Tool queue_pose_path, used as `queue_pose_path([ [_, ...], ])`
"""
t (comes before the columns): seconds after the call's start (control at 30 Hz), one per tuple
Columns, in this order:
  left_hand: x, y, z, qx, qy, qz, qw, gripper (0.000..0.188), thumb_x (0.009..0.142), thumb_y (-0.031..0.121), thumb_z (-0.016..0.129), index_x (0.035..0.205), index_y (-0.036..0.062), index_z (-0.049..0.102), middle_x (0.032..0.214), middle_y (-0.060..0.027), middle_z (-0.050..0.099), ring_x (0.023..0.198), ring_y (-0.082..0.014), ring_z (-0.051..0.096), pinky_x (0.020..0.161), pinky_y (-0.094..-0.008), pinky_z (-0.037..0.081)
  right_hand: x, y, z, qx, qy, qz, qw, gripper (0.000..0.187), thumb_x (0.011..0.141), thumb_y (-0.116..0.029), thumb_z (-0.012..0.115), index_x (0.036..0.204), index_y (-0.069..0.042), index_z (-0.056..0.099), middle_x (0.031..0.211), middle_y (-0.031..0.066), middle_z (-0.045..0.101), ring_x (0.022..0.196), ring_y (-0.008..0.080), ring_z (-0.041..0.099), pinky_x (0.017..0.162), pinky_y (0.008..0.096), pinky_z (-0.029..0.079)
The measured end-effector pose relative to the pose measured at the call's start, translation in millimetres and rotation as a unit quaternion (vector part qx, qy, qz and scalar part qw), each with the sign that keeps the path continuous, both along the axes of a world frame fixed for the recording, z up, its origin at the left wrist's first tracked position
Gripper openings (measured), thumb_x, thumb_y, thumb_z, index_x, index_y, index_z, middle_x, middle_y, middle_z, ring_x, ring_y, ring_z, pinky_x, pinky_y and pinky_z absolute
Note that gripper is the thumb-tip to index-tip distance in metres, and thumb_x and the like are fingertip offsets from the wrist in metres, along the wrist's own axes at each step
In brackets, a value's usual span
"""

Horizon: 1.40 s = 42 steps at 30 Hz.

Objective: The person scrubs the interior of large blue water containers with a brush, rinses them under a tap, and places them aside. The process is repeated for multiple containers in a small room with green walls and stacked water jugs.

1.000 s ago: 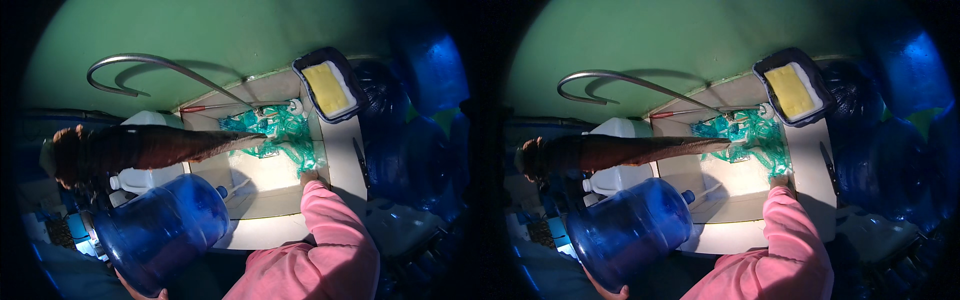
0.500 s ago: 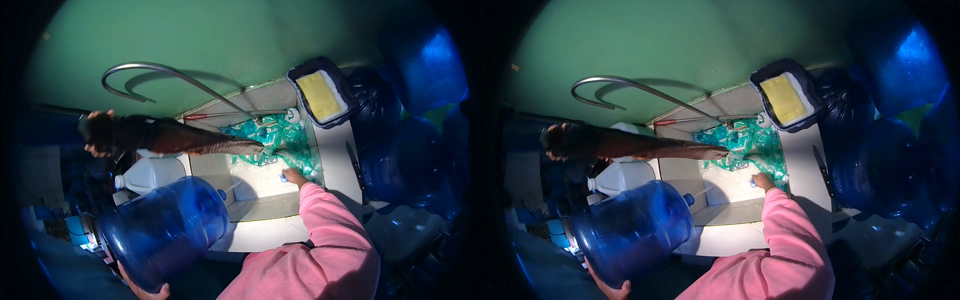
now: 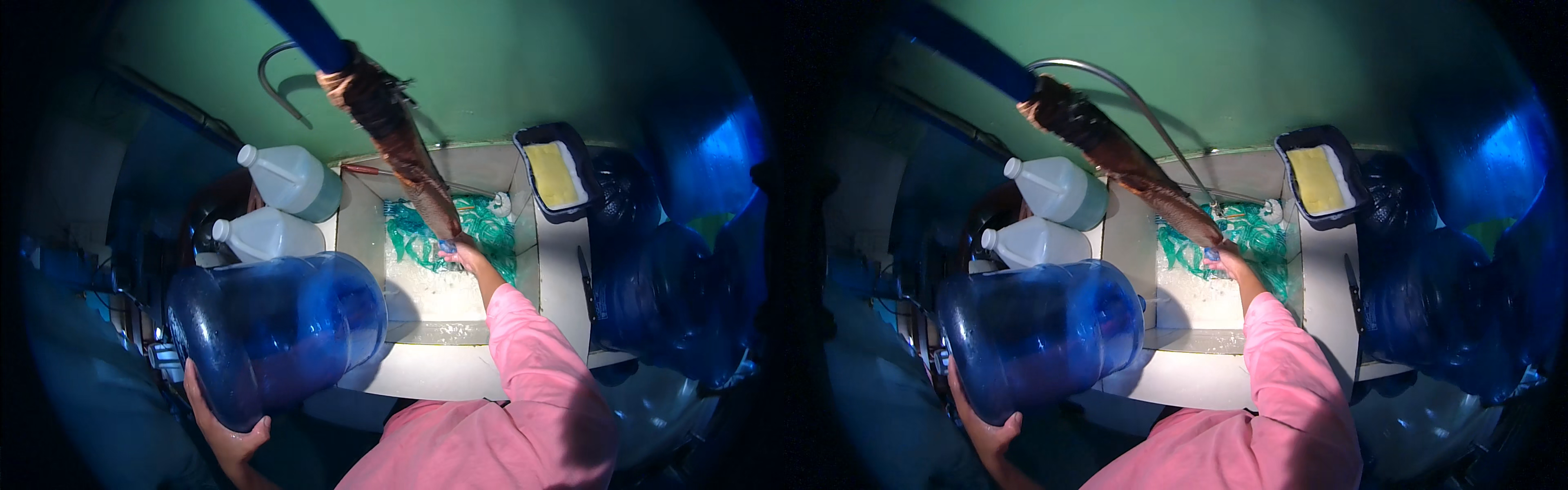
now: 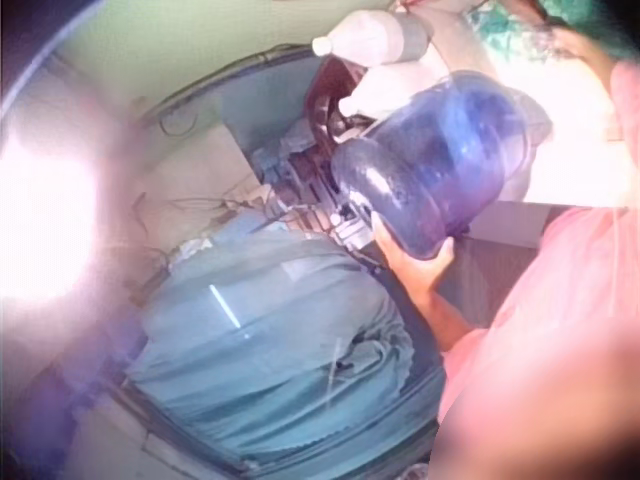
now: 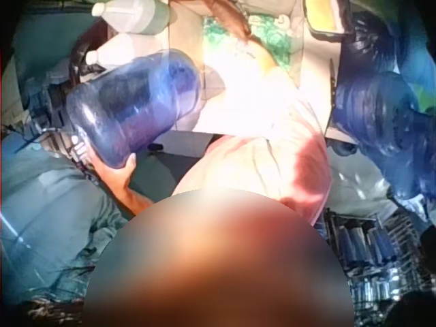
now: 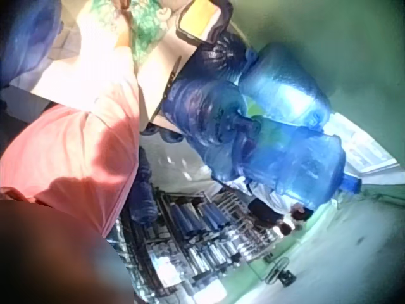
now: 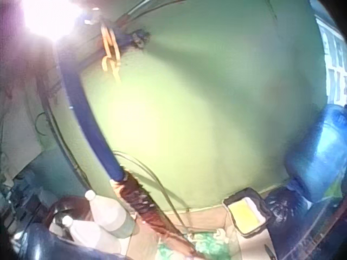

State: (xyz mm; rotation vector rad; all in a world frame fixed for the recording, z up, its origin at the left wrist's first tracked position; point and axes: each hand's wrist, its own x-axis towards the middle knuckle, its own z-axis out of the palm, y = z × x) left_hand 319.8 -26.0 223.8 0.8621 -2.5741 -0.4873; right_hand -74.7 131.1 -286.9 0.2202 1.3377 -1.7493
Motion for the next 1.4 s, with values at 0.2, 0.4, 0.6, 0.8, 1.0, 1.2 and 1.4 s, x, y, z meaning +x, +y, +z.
queue_pose_path([
  [0.2, 8.6, -6.0, -1.2, -0.009, 0.002, 0.003, 1.0, 0.121, 0.05, 0.046, 0.078, 0.153, 0.0037, 0.032, 0.148, -0.0219, 0.04, 0.134, -0.0365, 0.046, 0.111, -0.0472, 0.038, 6.3, 4.2, -9.1, -0.028, -0.019, 0.013, 0.999, 0.023, 0.097, -0.024, 0.062, 0.109, -0.005, 0.059, 0.093, 0.0101, 0.07, 0.062, 0.0114, 0.059, 0.047, 0.0235, 0.043],
  [0.4, 13.6, -10.8, 0.0, -0.028, -0.003, -0.007, 1.0, 0.121, 0.048, 0.04, 0.079, 0.152, 0.0015, 0.033, 0.149, -0.0241, 0.04, 0.135, -0.039, 0.045, 0.112, -0.0475, 0.036, 6.3, 0.3, -8.1, -0.052, -0.044, -0.062, 0.996, 0.022, 0.094, -0.014, 0.06, 0.112, -0.002, 0.055, 0.085, 0.0108, 0.07, 0.055, 0.0117, 0.057, 0.041, 0.023, 0.037],
  [0.6, 11.9, -12.5, 5.1, -0.023, -0.007, -0.009, 1.0, 0.119, 0.046, 0.035, 0.079, 0.151, 0.0013, 0.035, 0.147, -0.0256, 0.041, 0.135, -0.0414, 0.045, 0.113, -0.0478, 0.035, 4.8, -0.1, -15.8, -0.036, -0.038, -0.072, 0.996, 0.016, 0.099, -0.014, 0.052, 0.109, -0.002, 0.056, 0.093, 0.0133, 0.072, 0.057, 0.0128, 0.057, 0.043, 0.0234, 0.041],
  [0.8, 8.3, -13.0, 7.6, -0.027, -0.011, -0.014, 0.999, 0.118, 0.045, 0.032, 0.079, 0.151, 0.002, 0.036, 0.147, -0.0263, 0.042, 0.136, -0.0429, 0.044, 0.113, -0.0492, 0.035, 5.3, 0.1, 0.2, 0.022, 0.041, -0.062, 0.997, 0.005, 0.092, -0.006, 0.058, 0.095, -0.003, 0.056, 0.079, 0.0124, 0.069, 0.046, 0.0112, 0.048, 0.038, 0.0252, 0.031],
  [1.0, 7.9, -13.5, 9.4, -0.043, -0.023, -0.02, 0.999, 0.118, 0.045, 0.032, 0.079, 0.15, 0.002, 0.036, 0.147, -0.0271, 0.042, 0.136, -0.0447, 0.043, 0.114, -0.0514, 0.034, 7.2, -9.1, 4.6, 0.141, 0.073, -0.129, 0.979, 0.004, 0.092, -0.005, 0.057, 0.091, -0.008, 0.056, 0.068, 0.01, 0.066, 0.041, 0.0082, 0.042, 0.036, 0.0262, 0.026],
  [1.2, 8.6, -15.1, 9.6, -0.034, -0.02, -0.015, 0.999, 0.118, 0.044, 0.033, 0.08, 0.15, 0.002, 0.037, 0.147, -0.0279, 0.043, 0.136, -0.0452, 0.043, 0.114, -0.0524, 0.032, 3.0, -13.6, -18.9, 0.161, 0.038, -0.186, 0.969, 0.003, 0.094, -0.009, 0.056, 0.095, -0.011, 0.058, 0.063, 0.0073, 0.063, 0.04, 0.0099, 0.045, 0.035, 0.0262, 0.026],
  [1.4, 9.3, -15.9, 10.2, -0.038, -0.024, -0.015, 0.999, 0.118, 0.045, 0.035, 0.081, 0.15, 0.0022, 0.038, 0.146, -0.0282, 0.044, 0.136, -0.0459, 0.043, 0.115, -0.0546, 0.031, -0.3, -5.5, -24.1, 0.062, -0.016, -0.16, 0.985, 0.013, 0.099, -0.017, 0.053, 0.112, -0.015, 0.054, 0.085, 0.0082, 0.066, 0.049, 0.0143, 0.056, 0.035, 0.0262, 0.04],
])
